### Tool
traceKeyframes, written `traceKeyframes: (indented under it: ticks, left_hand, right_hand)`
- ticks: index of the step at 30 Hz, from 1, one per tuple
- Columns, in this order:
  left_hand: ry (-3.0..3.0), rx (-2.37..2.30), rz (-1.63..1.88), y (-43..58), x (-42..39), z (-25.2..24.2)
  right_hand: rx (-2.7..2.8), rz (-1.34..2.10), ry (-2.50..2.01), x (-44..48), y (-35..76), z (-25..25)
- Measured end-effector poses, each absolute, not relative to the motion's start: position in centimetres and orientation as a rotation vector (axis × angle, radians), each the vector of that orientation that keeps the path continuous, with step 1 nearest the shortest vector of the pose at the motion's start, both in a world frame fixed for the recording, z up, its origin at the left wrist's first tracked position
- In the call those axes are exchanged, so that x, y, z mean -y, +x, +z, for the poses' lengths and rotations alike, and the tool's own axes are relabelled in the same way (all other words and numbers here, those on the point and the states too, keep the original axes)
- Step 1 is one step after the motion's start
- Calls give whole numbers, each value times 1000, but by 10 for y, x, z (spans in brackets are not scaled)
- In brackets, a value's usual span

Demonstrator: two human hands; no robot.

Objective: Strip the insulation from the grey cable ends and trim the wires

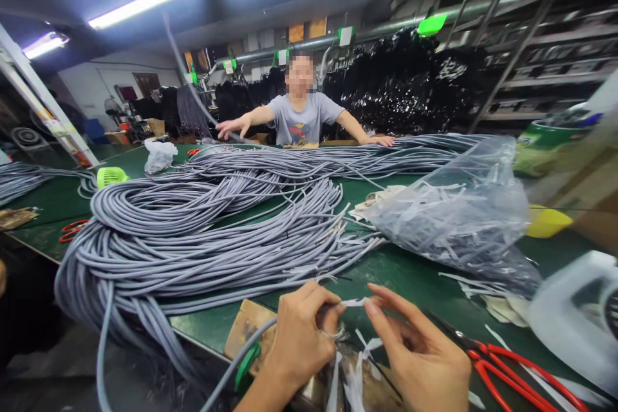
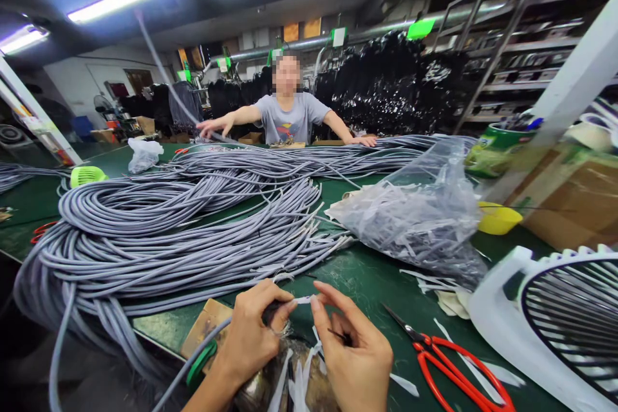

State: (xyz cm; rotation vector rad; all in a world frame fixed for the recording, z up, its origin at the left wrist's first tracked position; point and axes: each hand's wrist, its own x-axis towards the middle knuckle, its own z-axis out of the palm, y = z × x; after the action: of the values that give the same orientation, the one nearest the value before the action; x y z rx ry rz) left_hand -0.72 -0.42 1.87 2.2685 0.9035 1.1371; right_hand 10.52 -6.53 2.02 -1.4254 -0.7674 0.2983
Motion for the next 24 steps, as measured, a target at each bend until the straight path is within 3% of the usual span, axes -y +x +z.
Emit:
traceKeyframes:
  ticks: [5, 12, 19, 24]
  left_hand:
    - [2314, -741, 1038, -9, 6, 20]
    - [2058, -665, 1240, -11, 11, 22]
    - [1973, -777, 1347, -10, 9, 22]
    - [1960, -828, 1326, -9, 8, 21]
  right_hand:
    - [680, 406, -1330, 61, 111, 21]
    - [637, 739, -1198, 54, 122, 4]
    - [1174, 614, -1346, 61, 117, 9]
    - [1209, 657, -1376, 61, 116, 8]
